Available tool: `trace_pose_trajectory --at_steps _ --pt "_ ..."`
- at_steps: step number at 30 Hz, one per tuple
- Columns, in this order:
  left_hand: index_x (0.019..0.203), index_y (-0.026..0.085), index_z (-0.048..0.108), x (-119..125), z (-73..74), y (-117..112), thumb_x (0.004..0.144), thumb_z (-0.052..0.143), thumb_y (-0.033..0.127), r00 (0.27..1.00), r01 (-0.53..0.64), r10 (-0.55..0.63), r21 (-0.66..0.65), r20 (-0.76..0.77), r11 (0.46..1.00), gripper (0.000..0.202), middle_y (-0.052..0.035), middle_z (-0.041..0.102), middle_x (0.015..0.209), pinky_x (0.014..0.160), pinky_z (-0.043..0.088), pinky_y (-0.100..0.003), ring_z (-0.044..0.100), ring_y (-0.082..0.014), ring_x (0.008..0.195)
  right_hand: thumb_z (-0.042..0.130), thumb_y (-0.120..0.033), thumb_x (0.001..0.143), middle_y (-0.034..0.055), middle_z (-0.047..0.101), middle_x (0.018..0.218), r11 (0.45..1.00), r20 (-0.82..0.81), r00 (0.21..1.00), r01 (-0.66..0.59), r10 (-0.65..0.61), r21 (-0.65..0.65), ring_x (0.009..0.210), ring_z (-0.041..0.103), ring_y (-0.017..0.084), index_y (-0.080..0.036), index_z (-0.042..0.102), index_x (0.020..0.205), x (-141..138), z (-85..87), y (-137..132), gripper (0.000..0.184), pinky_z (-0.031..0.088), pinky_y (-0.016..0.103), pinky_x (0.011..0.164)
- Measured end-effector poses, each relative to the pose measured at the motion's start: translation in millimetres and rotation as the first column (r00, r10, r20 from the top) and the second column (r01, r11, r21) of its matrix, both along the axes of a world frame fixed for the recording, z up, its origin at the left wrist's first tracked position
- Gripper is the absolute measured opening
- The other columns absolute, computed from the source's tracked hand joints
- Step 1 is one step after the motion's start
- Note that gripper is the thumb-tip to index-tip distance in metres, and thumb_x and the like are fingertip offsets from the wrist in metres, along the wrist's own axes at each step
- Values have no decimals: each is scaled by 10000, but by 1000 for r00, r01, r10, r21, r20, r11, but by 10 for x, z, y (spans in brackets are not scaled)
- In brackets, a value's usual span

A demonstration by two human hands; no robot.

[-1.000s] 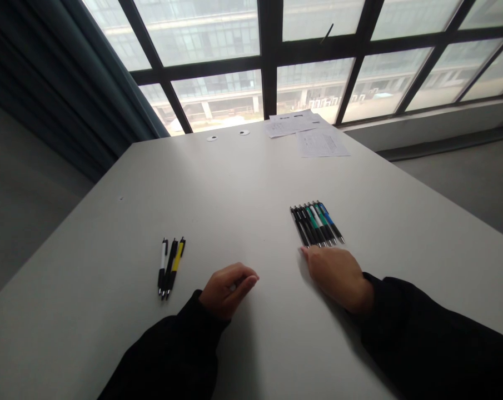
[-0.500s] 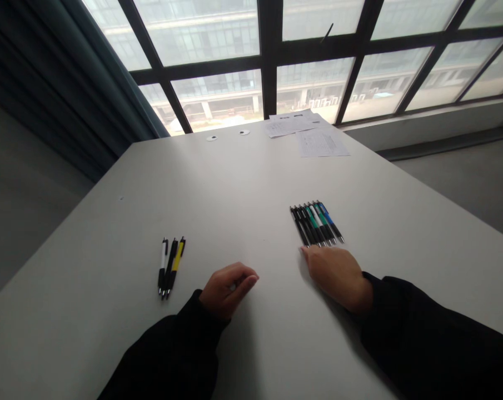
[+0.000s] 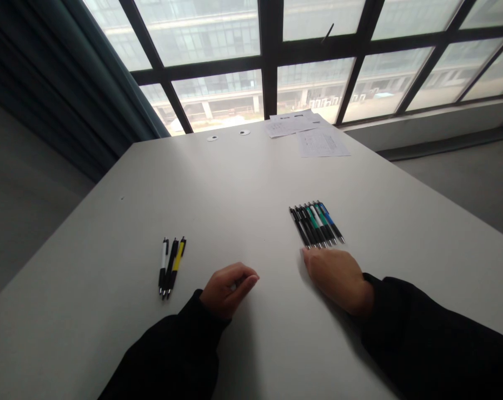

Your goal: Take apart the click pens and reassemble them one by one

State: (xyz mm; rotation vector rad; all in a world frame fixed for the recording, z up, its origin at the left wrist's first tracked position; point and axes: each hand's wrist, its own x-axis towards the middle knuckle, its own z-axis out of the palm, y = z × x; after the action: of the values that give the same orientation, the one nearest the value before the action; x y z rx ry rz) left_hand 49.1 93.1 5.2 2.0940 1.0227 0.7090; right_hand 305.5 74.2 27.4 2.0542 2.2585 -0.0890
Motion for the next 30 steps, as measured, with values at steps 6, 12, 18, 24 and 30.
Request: trace_pose_trajectory --at_steps 6,12,18,24,30 --pt "821 139 680 -5 -2 2 937 513 352 1000 -9 9 9 -12 1000 294 -61 685 745 633 481 -253 622 -148 672 333 -246 1016 150 749 712 1000 1 1000 14 -14 5 664 743 301 -132 733 787 -8 17 -7 475 483 338 520" --pt "816 140 678 -2 -11 -6 935 510 342 1000 -14 14 11 -11 1000 288 -60 685 743 632 483 -254 624 -148 668 328 -249 1015 145 747 691 1000 0 1000 15 -15 19 653 741 292 -138 740 765 -8 15 -10 494 478 327 514" --pt "818 151 676 -2 -6 -9 931 524 330 1000 -13 12 18 3 1000 261 -49 681 738 626 477 -246 619 -141 664 326 -257 1012 136 746 684 999 8 1000 11 -11 41 629 730 281 -150 740 740 0 1 -6 506 417 302 494" --pt "813 167 661 -46 -71 9 930 533 276 995 -83 90 170 -37 982 204 -20 642 701 585 459 -226 574 -120 602 355 -274 1006 101 712 613 985 -41 992 -114 120 129 506 644 188 -150 691 657 -5 -81 -46 500 265 275 488" --pt "901 161 684 -562 -40 234 879 540 250 668 -354 672 658 -320 665 171 -111 659 874 786 475 -361 593 -249 824 384 -267 1003 8 610 540 720 -213 691 -626 690 301 461 478 88 -162 573 610 -33 -171 -133 448 208 306 536"
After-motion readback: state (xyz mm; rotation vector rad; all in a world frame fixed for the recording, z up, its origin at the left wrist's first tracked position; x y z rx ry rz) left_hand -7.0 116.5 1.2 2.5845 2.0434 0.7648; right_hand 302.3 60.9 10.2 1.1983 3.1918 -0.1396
